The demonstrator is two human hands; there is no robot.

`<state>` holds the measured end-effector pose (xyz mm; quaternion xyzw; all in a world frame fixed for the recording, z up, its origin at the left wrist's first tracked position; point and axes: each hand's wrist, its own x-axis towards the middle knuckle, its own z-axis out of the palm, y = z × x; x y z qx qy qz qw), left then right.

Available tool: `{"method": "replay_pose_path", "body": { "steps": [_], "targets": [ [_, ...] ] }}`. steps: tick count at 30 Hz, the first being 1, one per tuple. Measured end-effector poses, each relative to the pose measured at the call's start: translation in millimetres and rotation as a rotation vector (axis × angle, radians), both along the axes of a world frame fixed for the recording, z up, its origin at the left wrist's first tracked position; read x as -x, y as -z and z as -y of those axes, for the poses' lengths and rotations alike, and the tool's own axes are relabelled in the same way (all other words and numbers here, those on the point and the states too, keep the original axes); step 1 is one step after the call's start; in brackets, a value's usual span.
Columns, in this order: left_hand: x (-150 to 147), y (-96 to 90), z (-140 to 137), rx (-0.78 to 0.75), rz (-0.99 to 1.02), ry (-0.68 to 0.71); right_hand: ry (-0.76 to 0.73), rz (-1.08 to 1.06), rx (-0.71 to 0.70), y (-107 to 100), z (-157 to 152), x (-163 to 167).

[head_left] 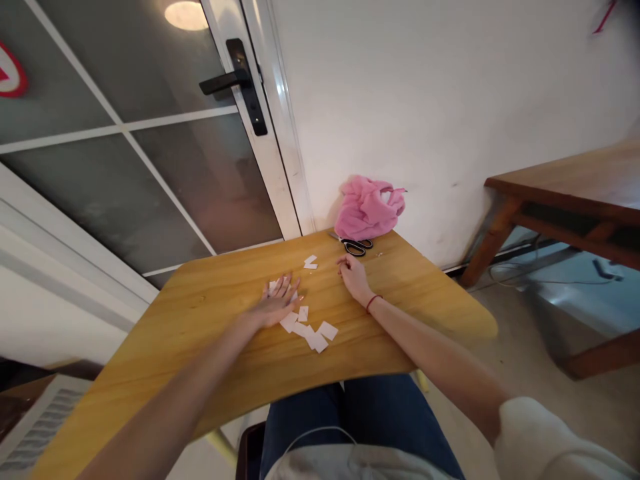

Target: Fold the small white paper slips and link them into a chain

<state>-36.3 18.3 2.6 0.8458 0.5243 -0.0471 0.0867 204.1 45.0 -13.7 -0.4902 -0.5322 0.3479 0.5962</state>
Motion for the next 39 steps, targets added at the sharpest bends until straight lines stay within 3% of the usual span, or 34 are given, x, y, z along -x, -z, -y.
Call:
{"method": "replay_pose_path", "body": {
  "steps": [5, 10, 15, 20, 24, 27, 34, 39],
  "targets": [
    [-1, -6.4, 49, -0.02, 0.009, 0.06, 0.006, -0.011, 0.012, -1, -2, 3],
    [-38, -8.0, 74, -0.047, 0.051, 0.202, 0.015, 0.009, -0.018, -1, -3, 5],
    [-81, -6.8, 47, 0.028, -0.003, 0.203, 0.015, 0.067, -0.087, -4, 2, 5],
    [-95, -6.5, -1, 0.005, -0.014, 0.119, 0.028, 0.12, -0.092, -8, 5, 0],
    [-78, -7.3, -28, -0.022, -0.013, -0.011, 0.051, 0.143, -0.069, -9, 3, -4],
    [-53, -6.7, -32, -0.04, -0.01, -0.097, 0.049, 0.14, -0.052, -8, 2, -6],
    [9, -4.3, -8, -0.12, 0.05, -0.165, 0.028, 0.114, -0.039, -5, 0, -4],
    [47, 2.6, 4, -0.28, 0.155, -0.371, 0.027, 0.101, -0.029, -6, 0, -1]
  ]
}}
